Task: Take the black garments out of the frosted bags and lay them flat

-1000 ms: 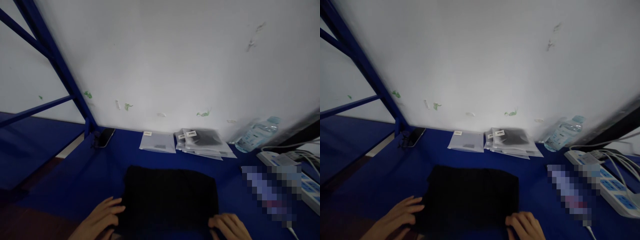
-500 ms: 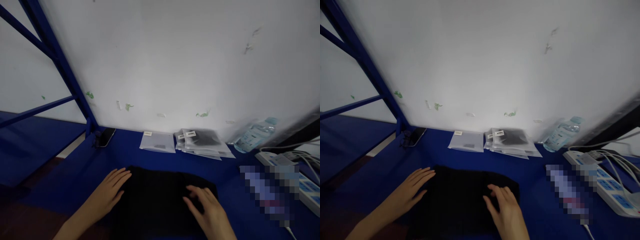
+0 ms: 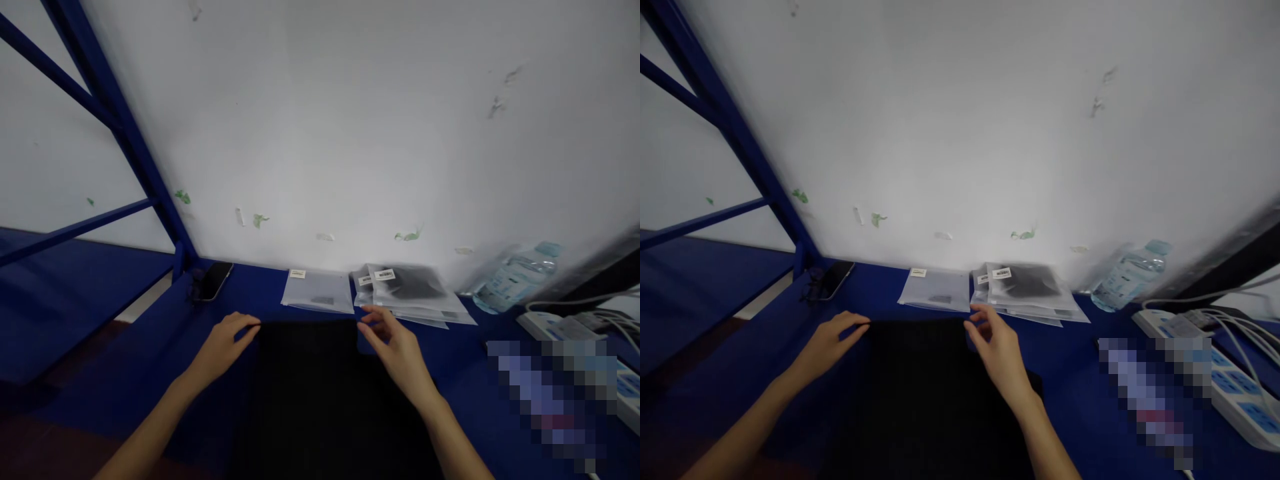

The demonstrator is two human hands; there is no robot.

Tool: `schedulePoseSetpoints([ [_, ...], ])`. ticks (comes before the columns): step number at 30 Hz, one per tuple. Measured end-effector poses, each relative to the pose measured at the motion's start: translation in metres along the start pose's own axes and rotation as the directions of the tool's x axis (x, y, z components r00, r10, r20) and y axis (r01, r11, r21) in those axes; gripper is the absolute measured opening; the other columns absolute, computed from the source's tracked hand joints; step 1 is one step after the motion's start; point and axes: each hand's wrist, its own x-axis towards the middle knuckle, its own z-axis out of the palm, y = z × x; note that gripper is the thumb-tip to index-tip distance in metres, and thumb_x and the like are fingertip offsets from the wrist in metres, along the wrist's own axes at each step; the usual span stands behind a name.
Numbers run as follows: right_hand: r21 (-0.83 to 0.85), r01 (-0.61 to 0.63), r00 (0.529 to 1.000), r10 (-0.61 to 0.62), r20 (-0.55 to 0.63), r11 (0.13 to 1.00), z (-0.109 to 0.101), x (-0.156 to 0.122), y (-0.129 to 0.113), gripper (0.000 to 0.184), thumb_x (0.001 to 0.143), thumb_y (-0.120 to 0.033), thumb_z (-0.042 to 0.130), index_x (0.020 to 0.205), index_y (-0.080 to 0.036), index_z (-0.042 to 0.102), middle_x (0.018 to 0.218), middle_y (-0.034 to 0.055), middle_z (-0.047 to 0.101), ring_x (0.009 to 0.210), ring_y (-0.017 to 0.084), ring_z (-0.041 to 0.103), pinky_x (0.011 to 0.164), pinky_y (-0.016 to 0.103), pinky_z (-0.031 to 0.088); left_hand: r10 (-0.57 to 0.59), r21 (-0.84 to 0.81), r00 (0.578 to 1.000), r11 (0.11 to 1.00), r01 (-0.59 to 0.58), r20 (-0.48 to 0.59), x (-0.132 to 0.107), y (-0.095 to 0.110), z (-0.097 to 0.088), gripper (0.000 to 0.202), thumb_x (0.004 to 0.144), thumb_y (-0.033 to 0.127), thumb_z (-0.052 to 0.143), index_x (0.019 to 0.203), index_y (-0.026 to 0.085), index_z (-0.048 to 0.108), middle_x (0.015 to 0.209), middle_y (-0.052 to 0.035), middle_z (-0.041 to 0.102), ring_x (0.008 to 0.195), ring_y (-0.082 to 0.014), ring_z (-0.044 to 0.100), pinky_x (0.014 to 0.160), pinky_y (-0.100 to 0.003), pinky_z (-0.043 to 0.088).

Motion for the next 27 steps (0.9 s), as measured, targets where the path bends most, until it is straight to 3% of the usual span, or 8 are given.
schedulePoseSetpoints([
  [4, -0.026, -0.018, 0.999, 0.017, -0.047, 0.999, -0.010, -0.004, 0.017, 0.029, 0.086, -0.043, 0.056, 0.106, -0.022, 0.061, 0.092, 0.0037, 0.069, 0.070, 0.016, 0.064, 0.071, 0.029, 0.050, -0.030, 0.051, 0.995, 0.998, 0.036, -0.098, 0.021, -0.005, 0.015, 0.028, 0.096, 0.033, 0.044, 0.114, 0.020, 0.062, 0.109, -0.0078, 0.069, 0.104, -0.0264, 0.063, 0.093, -0.045, 0.048],
  [7, -0.069, -0.052, 0.997, 0.055, 0.051, 0.996, -0.027, -0.029, 0.032, 0.020, 0.087, -0.042, 0.056, 0.092, -0.024, 0.063, 0.085, 0.0015, 0.068, 0.073, 0.016, 0.064, 0.070, 0.027, 0.049, 0.017, 0.064, 0.995, 0.998, -0.010, -0.099, 0.014, 0.010, 0.028, 0.033, 0.097, 0.033, 0.043, 0.124, 0.019, 0.057, 0.122, -0.0097, 0.065, 0.120, -0.0282, 0.054, 0.105, -0.050, 0.038],
  [9, -0.139, -0.076, 0.977, 0.102, 0.187, 0.987, -0.039, -0.048, 0.042, 0.017, 0.089, -0.039, 0.054, 0.089, -0.024, 0.063, 0.079, -0.0005, 0.066, 0.070, 0.015, 0.062, 0.067, 0.026, 0.048, 0.095, 0.068, 0.995, 0.993, -0.094, -0.009, 0.002, 0.026, 0.035, 0.037, 0.098, 0.034, 0.043, 0.133, 0.022, 0.051, 0.131, -0.0061, 0.061, 0.130, -0.0249, 0.047, 0.112, -0.047, 0.032],
  [11, -0.219, -0.082, 0.942, 0.147, 0.301, 0.972, -0.048, -0.064, 0.049, 0.014, 0.087, -0.034, 0.056, 0.094, -0.026, 0.064, 0.083, -0.0009, 0.065, 0.070, 0.015, 0.060, 0.066, 0.026, 0.047, 0.166, 0.094, 0.977, 0.979, -0.179, 0.133, -0.012, 0.040, 0.041, 0.048, 0.100, 0.038, 0.042, 0.146, 0.024, 0.036, 0.145, -0.0044, 0.049, 0.138, -0.0240, 0.036, 0.115, -0.047, 0.028],
  [13, -0.268, -0.081, 0.916, 0.177, 0.359, 0.960, -0.052, -0.076, 0.053, 0.022, 0.082, -0.028, 0.061, 0.104, -0.027, 0.063, 0.096, 0.0003, 0.065, 0.076, 0.015, 0.061, 0.070, 0.027, 0.048, 0.191, 0.136, 0.950, 0.964, -0.229, 0.247, -0.025, 0.048, 0.047, 0.061, 0.099, 0.044, 0.041, 0.152, 0.025, 0.019, 0.155, -0.0056, 0.034, 0.143, -0.0267, 0.027, 0.114, -0.051, 0.027],
  [15, -0.282, -0.082, 0.903, 0.191, 0.385, 0.956, -0.052, -0.081, 0.053, 0.024, 0.081, -0.022, 0.058, 0.104, -0.026, 0.062, 0.102, 0.0011, 0.063, 0.080, 0.015, 0.061, 0.073, 0.027, 0.047, 0.187, 0.175, 0.937, 0.953, -0.246, 0.296, -0.034, 0.049, 0.053, 0.066, 0.099, 0.049, 0.041, 0.153, 0.027, 0.012, 0.157, -0.0065, 0.025, 0.143, -0.0296, 0.024, 0.113, -0.055, 0.028],
  [21, -0.272, -0.007, 0.895, 0.128, 0.427, 0.962, -0.057, -0.052, 0.036, 0.017, 0.088, -0.021, 0.044, 0.083, -0.023, 0.060, 0.084, -0.0001, 0.063, 0.068, 0.014, 0.059, 0.065, 0.026, 0.044, 0.229, 0.196, 0.933, 0.937, -0.288, 0.276, -0.037, 0.038, 0.058, 0.066, 0.098, 0.048, 0.042, 0.153, 0.028, 0.011, 0.157, -0.0060, 0.025, 0.143, -0.0305, 0.025, 0.112, -0.056, 0.028],
  [27, -0.342, -0.029, 0.970, 0.108, 0.216, 0.939, -0.060, 0.001, 0.057, 0.017, 0.086, -0.030, 0.047, 0.084, -0.022, 0.061, 0.082, 0.0029, 0.067, 0.075, 0.019, 0.063, 0.070, 0.030, 0.045, 0.243, 0.182, 0.928, 0.936, -0.301, 0.283, -0.036, 0.035, 0.057, 0.067, 0.098, 0.047, 0.044, 0.153, 0.028, 0.011, 0.157, -0.0078, 0.026, 0.142, -0.0322, 0.026, 0.110, -0.058, 0.029],
])
